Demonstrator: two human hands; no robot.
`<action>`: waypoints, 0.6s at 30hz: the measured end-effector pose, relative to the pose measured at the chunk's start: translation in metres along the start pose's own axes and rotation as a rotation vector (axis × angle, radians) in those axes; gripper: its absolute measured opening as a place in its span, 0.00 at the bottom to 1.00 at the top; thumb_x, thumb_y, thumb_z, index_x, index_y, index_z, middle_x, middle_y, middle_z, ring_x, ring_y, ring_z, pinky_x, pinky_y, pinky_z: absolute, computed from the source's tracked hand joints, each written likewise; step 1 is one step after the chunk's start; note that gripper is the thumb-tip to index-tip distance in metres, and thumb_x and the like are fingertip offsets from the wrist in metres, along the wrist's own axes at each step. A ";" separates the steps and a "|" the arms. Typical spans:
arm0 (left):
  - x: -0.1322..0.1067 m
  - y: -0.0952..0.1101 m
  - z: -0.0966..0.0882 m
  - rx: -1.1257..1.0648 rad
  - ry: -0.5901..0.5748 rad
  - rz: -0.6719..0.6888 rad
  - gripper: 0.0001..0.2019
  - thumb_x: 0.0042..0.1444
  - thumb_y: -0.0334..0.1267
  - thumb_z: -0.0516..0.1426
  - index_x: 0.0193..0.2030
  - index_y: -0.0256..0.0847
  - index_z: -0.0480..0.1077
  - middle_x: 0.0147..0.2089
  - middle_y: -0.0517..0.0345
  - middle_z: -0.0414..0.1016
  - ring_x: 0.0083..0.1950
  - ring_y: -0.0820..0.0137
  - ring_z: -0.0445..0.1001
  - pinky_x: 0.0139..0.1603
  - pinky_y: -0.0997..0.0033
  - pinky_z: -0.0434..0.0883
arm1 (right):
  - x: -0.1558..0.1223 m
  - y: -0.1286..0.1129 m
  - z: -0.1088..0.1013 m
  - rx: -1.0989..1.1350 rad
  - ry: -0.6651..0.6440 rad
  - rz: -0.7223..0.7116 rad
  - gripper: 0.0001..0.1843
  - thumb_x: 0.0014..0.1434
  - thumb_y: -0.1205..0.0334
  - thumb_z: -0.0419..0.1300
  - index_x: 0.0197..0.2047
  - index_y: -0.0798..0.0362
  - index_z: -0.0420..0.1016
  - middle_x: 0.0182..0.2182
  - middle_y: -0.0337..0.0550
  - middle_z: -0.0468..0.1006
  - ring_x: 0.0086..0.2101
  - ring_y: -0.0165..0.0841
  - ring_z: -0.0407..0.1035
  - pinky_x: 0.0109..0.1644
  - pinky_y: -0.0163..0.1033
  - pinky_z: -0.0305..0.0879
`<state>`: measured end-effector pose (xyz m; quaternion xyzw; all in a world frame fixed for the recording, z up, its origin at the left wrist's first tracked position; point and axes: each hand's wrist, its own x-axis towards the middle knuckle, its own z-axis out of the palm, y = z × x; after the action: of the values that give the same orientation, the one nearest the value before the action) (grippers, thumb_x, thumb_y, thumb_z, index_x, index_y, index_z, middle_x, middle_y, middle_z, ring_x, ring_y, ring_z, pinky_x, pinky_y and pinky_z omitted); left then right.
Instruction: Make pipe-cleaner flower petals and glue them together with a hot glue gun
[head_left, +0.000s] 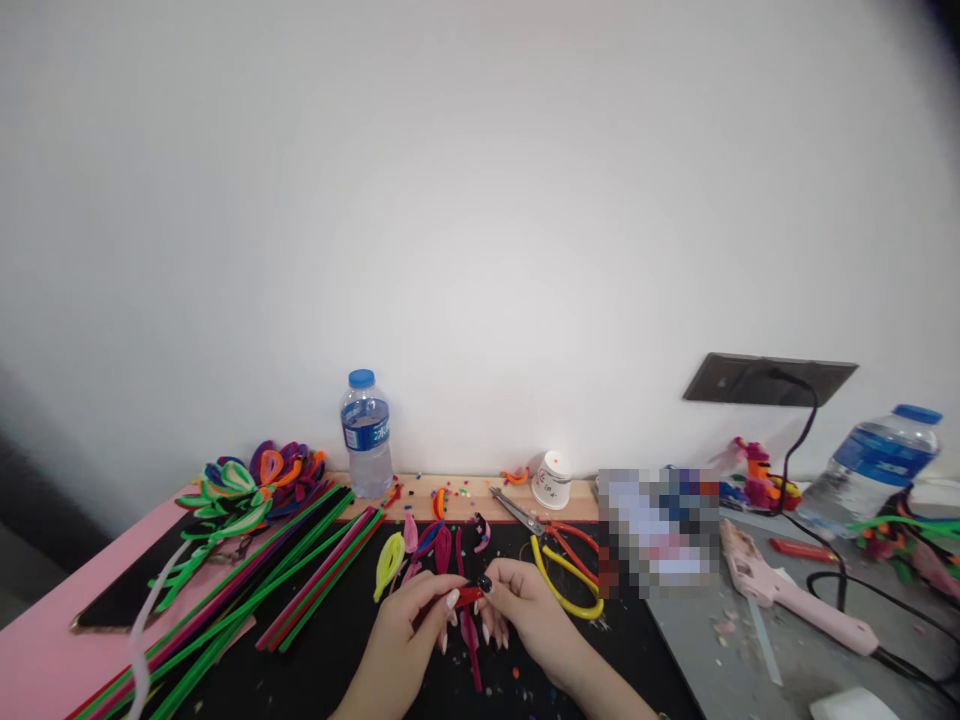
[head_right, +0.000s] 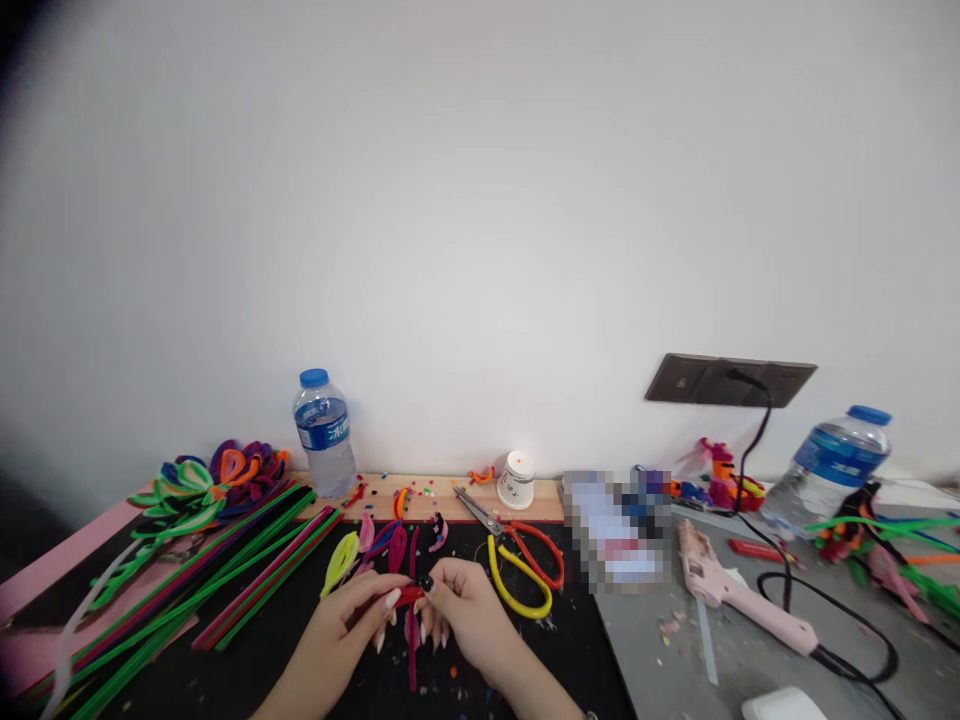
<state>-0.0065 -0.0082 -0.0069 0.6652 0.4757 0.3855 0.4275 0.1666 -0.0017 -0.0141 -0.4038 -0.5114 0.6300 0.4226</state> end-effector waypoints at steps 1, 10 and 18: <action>0.000 0.000 0.001 -0.020 -0.003 -0.011 0.12 0.56 0.37 0.52 0.40 0.39 0.75 0.28 0.60 0.69 0.23 0.75 0.65 0.27 0.76 0.65 | 0.000 -0.001 0.000 0.004 -0.005 0.002 0.24 0.52 0.42 0.58 0.24 0.56 0.65 0.14 0.36 0.69 0.13 0.22 0.56 0.17 0.28 0.49; 0.001 -0.003 0.001 -0.103 0.016 -0.068 0.14 0.54 0.42 0.53 0.39 0.38 0.75 0.29 0.59 0.71 0.23 0.74 0.65 0.26 0.75 0.65 | 0.001 0.000 0.001 -0.016 0.000 0.012 0.24 0.52 0.41 0.58 0.25 0.56 0.66 0.15 0.35 0.69 0.13 0.22 0.56 0.17 0.29 0.50; 0.002 -0.001 0.000 -0.086 0.035 -0.062 0.13 0.54 0.41 0.52 0.39 0.38 0.75 0.28 0.59 0.71 0.23 0.73 0.65 0.26 0.74 0.66 | 0.001 -0.003 0.003 -0.046 0.040 0.021 0.23 0.53 0.42 0.57 0.24 0.55 0.64 0.15 0.34 0.69 0.13 0.22 0.57 0.16 0.28 0.51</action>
<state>-0.0065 -0.0063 -0.0079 0.6240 0.4865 0.4039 0.4591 0.1639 -0.0017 -0.0109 -0.4313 -0.5129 0.6141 0.4169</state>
